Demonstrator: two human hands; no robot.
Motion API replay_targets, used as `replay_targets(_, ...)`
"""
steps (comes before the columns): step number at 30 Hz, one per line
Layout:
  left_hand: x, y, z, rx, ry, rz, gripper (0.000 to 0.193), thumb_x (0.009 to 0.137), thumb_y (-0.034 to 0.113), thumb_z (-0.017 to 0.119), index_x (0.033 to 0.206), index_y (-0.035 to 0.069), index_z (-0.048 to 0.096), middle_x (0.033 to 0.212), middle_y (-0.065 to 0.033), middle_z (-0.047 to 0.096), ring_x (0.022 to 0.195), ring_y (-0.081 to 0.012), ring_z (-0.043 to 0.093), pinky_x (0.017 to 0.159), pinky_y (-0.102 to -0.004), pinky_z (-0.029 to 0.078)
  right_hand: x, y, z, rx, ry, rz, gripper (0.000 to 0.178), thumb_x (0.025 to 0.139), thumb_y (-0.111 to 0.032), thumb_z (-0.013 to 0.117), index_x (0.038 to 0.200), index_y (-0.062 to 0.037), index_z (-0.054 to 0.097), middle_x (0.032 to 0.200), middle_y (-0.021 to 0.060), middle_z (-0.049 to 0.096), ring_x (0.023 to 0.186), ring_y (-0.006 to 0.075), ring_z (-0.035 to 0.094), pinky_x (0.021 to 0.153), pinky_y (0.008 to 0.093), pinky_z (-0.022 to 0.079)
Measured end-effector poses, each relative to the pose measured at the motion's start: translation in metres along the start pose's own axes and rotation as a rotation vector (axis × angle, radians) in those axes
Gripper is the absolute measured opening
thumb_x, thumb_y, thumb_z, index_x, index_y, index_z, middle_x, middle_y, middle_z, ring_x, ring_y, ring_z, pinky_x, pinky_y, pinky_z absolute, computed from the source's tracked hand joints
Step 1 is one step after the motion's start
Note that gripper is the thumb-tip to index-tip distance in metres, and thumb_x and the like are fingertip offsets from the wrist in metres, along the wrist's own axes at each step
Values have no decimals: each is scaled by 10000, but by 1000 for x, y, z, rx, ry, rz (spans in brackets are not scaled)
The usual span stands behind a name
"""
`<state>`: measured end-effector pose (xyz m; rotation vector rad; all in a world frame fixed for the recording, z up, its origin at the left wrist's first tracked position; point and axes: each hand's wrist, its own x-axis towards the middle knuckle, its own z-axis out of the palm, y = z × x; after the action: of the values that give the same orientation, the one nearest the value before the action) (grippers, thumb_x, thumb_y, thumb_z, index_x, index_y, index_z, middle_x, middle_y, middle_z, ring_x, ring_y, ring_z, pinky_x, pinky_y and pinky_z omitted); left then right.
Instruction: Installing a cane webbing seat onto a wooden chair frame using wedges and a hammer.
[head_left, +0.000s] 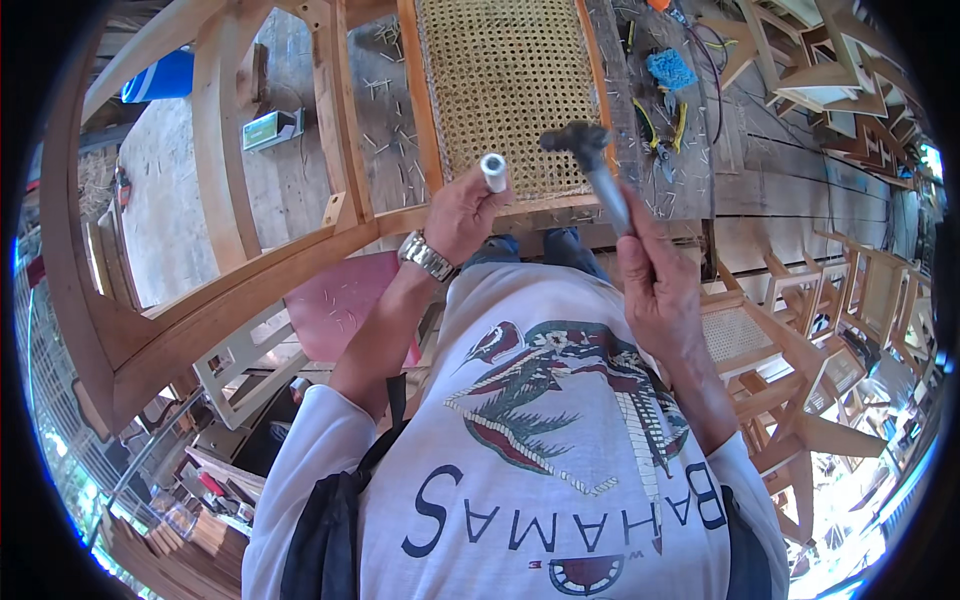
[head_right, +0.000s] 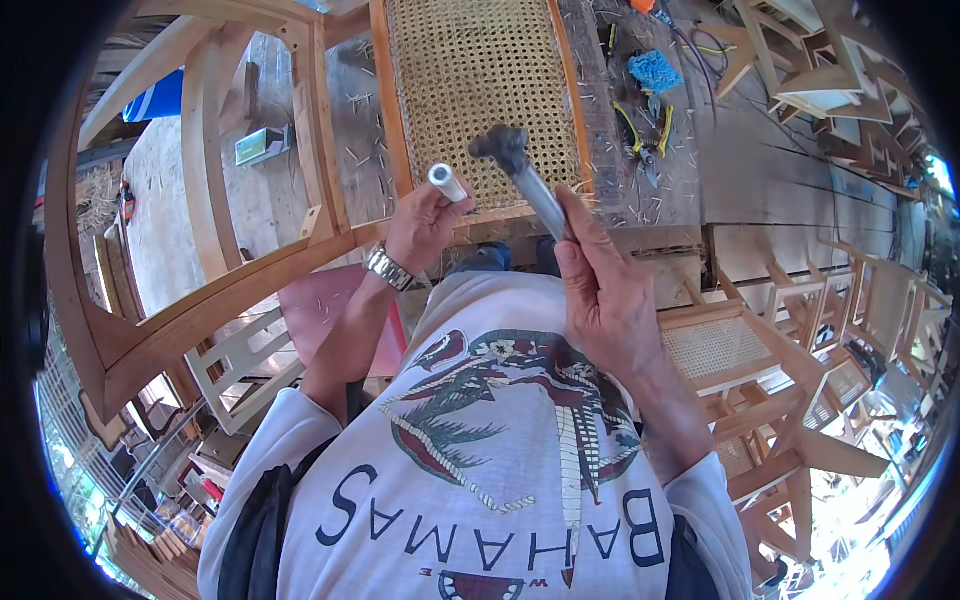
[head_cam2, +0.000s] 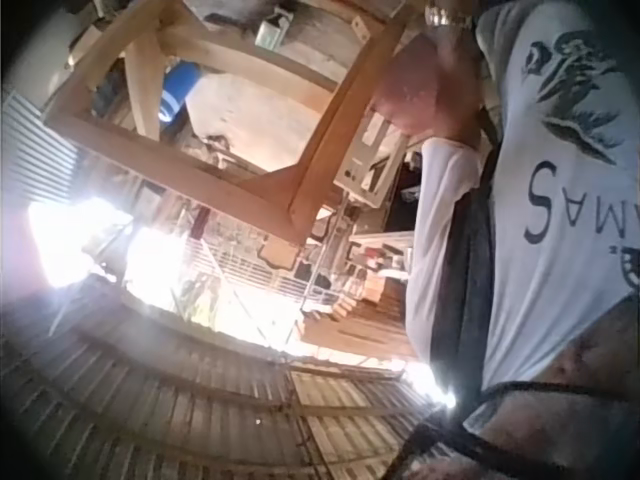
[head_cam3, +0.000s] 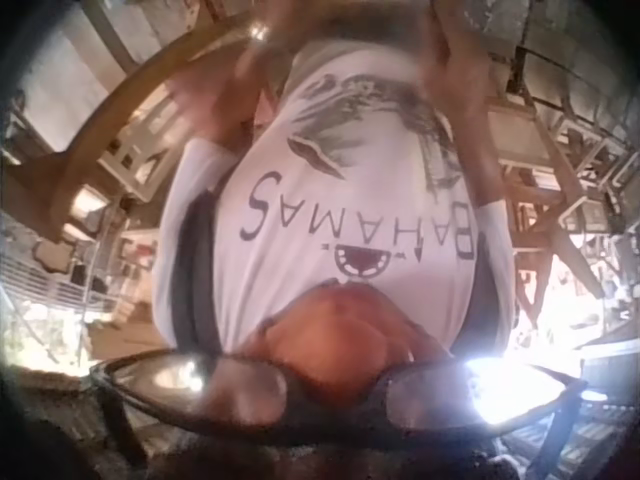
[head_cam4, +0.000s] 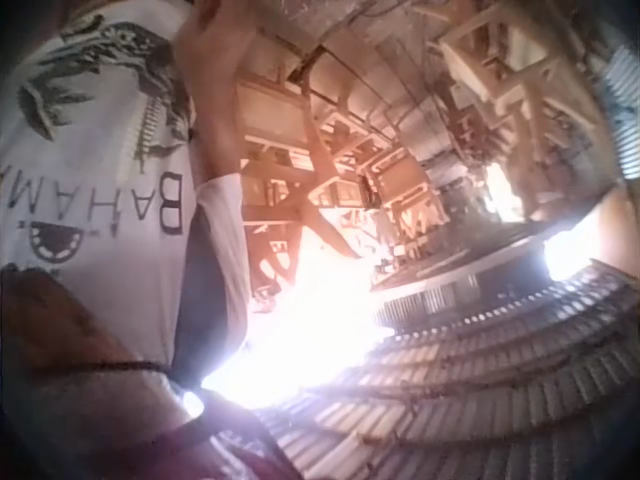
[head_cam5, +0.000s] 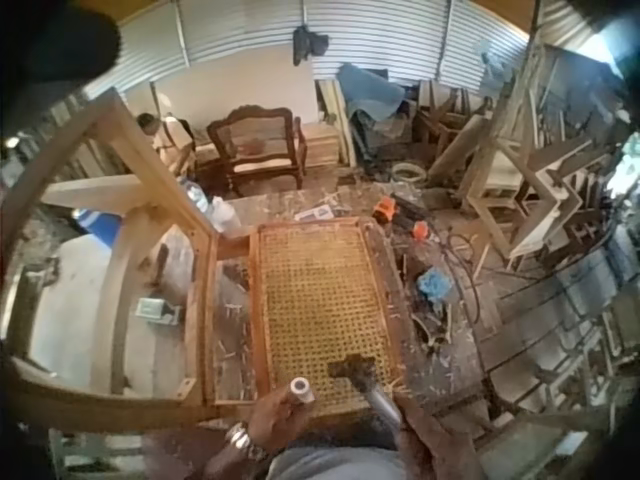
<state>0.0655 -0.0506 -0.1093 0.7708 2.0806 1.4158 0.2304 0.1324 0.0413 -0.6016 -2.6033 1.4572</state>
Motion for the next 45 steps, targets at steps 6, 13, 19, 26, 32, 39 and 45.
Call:
replay_targets(6, -3, 14, 6, 304, -46, 118, 202, 901, 216, 664, 1037, 88, 588, 868, -139, 626, 768, -371, 635, 642, -455, 495, 1, -7, 1, -70, -35, -128, 459, 982, -75, 556, 1423, 6, 459, 1203, 219, 652, 982, 341, 689, 825, 369, 543)
replay_targets(13, -3, 13, 6, 211, -38, 95, 217, 904, 231, 664, 1063, 98, 601, 833, -163, 639, 779, -401, 633, 647, -457, 502, 2, 0, 14, -97, -50, -132, 473, 984, -103, 580, 1436, -26, 465, 1150, 210, 671, 897, 331, 700, 741, 353, 545)
replay_targets(19, -2, -4, -9, -260, 76, -122, 113, 942, 62, 642, 1053, 43, 634, 853, 9, 656, 790, -76, 594, 711, -280, 498, -5, 12, 9, -19, 54, 78, 428, 1003, -88, 549, 1427, -62, 498, 967, 202, 699, 695, 161, 655, 611, 288, 499)
replay_targets(26, -6, -5, -22, -241, 51, -136, 128, 944, 47, 644, 1070, 37, 627, 901, -8, 676, 840, -73, 626, 751, -244, 511, -13, 22, 7, -34, 69, 82, 431, 1016, -94, 531, 1445, -75, 484, 1052, 197, 698, 814, 159, 691, 682, 279, 517)
replay_targets(32, -6, -4, -12, -172, 17, -73, 99, 944, 41, 637, 1040, 31, 615, 877, -17, 673, 821, -77, 637, 729, -253, 524, -11, 1, 7, 7, -4, 53, 438, 1013, -88, 530, 1446, -55, 473, 1195, 215, 670, 944, 215, 713, 762, 296, 534)
replay_targets(39, -8, -2, -8, 46, -9, 58, 143, 902, 106, 668, 1026, 64, 610, 836, -136, 655, 747, -311, 658, 654, -377, 507, -3, -12, 16, -59, 159, -346, 494, 965, -42, 568, 1444, -11, 450, 1145, 200, 680, 878, 282, 707, 789, 339, 555)
replay_targets(45, -5, 4, -12, 151, -19, 95, 191, 896, 113, 659, 1082, 89, 623, 857, -147, 664, 776, -360, 642, 676, -390, 509, 0, -4, 30, 82, 88, -233, 468, 976, -120, 585, 1432, -70, 488, 950, 197, 669, 774, 361, 652, 688, 411, 525)
